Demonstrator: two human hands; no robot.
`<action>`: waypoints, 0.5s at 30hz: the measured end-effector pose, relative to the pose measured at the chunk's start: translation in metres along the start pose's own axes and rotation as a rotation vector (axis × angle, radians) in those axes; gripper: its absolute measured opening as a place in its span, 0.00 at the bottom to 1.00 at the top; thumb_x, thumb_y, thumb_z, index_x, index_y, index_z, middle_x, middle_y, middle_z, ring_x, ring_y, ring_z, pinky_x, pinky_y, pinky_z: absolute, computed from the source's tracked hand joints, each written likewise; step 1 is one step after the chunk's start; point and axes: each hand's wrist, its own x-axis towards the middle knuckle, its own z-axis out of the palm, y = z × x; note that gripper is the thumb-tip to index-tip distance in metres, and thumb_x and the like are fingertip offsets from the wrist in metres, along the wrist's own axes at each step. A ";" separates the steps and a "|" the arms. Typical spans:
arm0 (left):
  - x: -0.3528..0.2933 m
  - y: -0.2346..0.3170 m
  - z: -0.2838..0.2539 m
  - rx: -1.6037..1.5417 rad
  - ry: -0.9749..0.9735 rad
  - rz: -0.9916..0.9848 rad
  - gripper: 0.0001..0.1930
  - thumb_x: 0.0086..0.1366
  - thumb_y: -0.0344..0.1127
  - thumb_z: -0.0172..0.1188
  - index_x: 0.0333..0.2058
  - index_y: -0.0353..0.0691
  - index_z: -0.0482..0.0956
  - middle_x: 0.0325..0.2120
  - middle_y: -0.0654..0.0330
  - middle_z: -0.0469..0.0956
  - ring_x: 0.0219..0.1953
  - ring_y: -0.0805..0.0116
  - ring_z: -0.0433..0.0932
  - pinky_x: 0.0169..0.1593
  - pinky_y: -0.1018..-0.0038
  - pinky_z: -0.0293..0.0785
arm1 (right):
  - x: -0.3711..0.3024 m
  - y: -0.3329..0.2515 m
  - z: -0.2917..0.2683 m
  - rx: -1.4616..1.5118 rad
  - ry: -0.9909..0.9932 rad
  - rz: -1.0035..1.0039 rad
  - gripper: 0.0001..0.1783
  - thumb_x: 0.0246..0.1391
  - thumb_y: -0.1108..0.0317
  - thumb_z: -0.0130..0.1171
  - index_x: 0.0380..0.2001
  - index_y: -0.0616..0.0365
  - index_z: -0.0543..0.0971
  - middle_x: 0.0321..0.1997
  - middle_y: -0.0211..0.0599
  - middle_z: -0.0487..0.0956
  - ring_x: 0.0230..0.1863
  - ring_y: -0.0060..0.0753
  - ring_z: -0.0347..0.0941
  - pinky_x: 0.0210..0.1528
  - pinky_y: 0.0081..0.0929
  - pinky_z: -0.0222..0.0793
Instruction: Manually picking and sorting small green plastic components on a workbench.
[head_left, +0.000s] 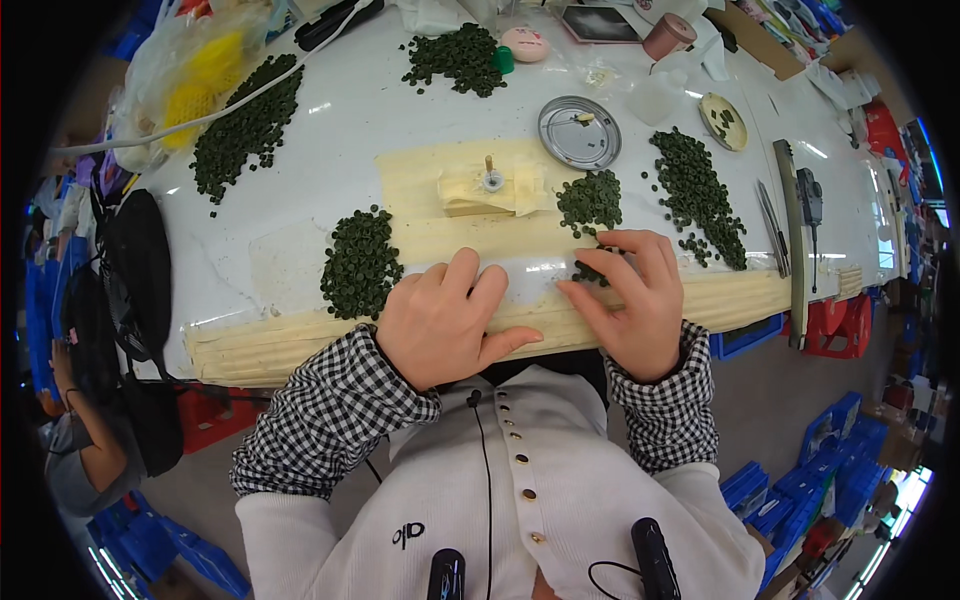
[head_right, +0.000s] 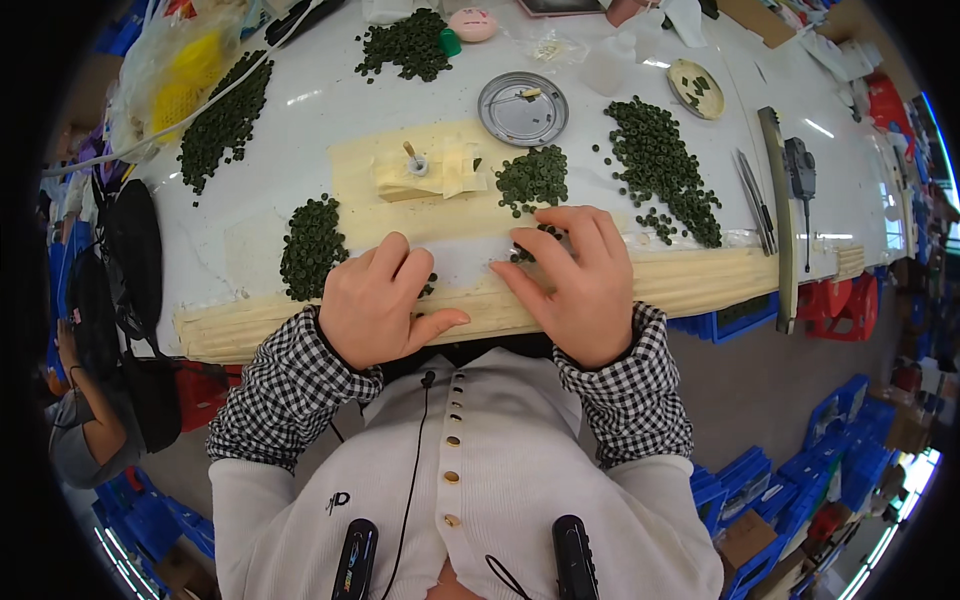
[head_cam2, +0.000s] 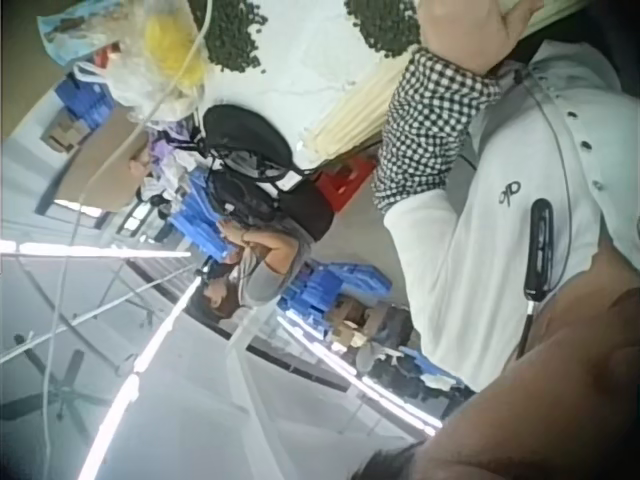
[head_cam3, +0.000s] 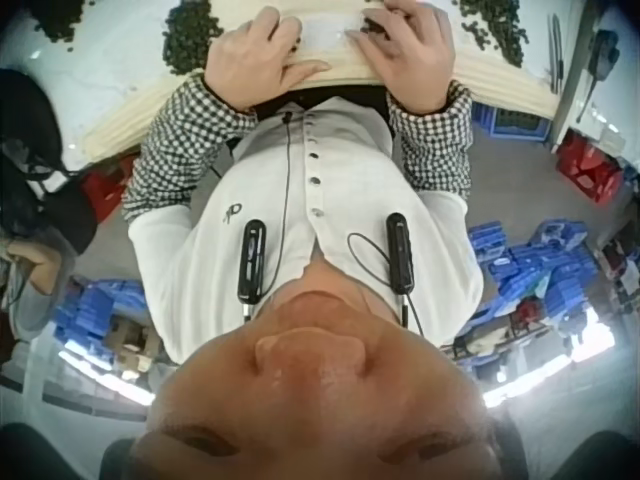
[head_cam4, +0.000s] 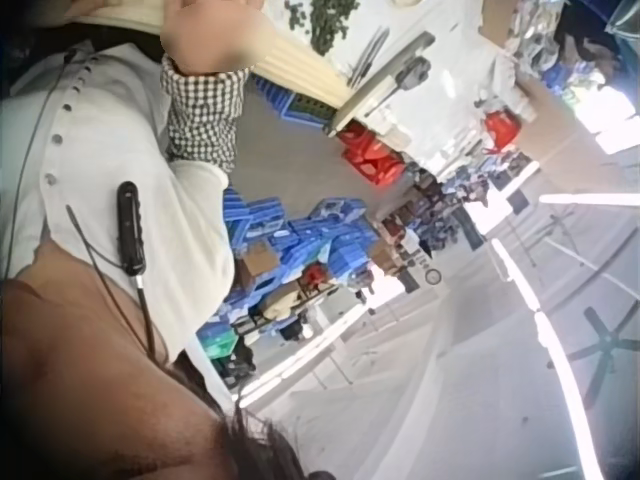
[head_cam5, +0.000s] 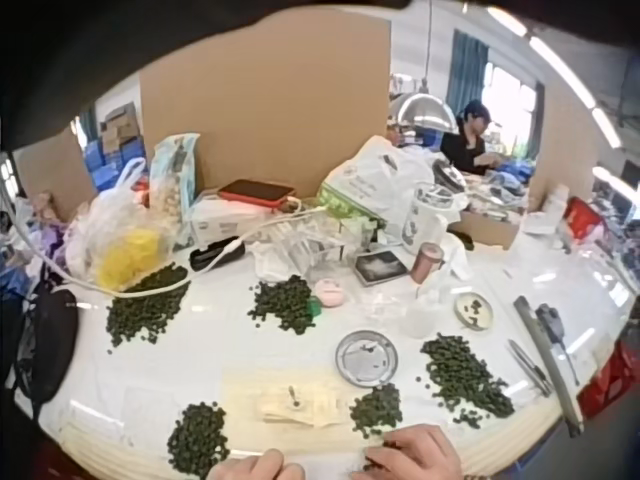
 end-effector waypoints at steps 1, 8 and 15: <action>0.000 0.001 0.001 0.002 0.011 -0.004 0.21 0.55 0.49 0.64 0.28 0.37 0.68 0.23 0.57 0.63 0.18 0.63 0.70 0.20 0.71 0.68 | 0.000 0.002 0.006 -0.019 0.003 -0.029 0.14 0.36 0.70 0.69 0.30 0.58 0.78 0.35 0.37 0.75 0.38 0.41 0.70 0.37 0.33 0.68; 0.000 0.002 0.008 0.054 0.051 -0.057 0.14 0.56 0.40 0.63 0.26 0.38 0.68 0.23 0.59 0.64 0.18 0.65 0.71 0.20 0.73 0.68 | -0.006 0.017 0.000 -0.112 0.009 -0.049 0.10 0.38 0.73 0.67 0.28 0.57 0.78 0.31 0.32 0.75 0.38 0.39 0.70 0.40 0.34 0.67; 0.000 0.000 0.012 0.051 0.122 -0.085 0.11 0.56 0.33 0.63 0.25 0.38 0.68 0.20 0.59 0.64 0.15 0.65 0.69 0.18 0.73 0.66 | -0.008 0.040 -0.021 -0.233 0.105 0.034 0.07 0.41 0.75 0.65 0.28 0.59 0.79 0.30 0.35 0.76 0.33 0.39 0.70 0.35 0.32 0.67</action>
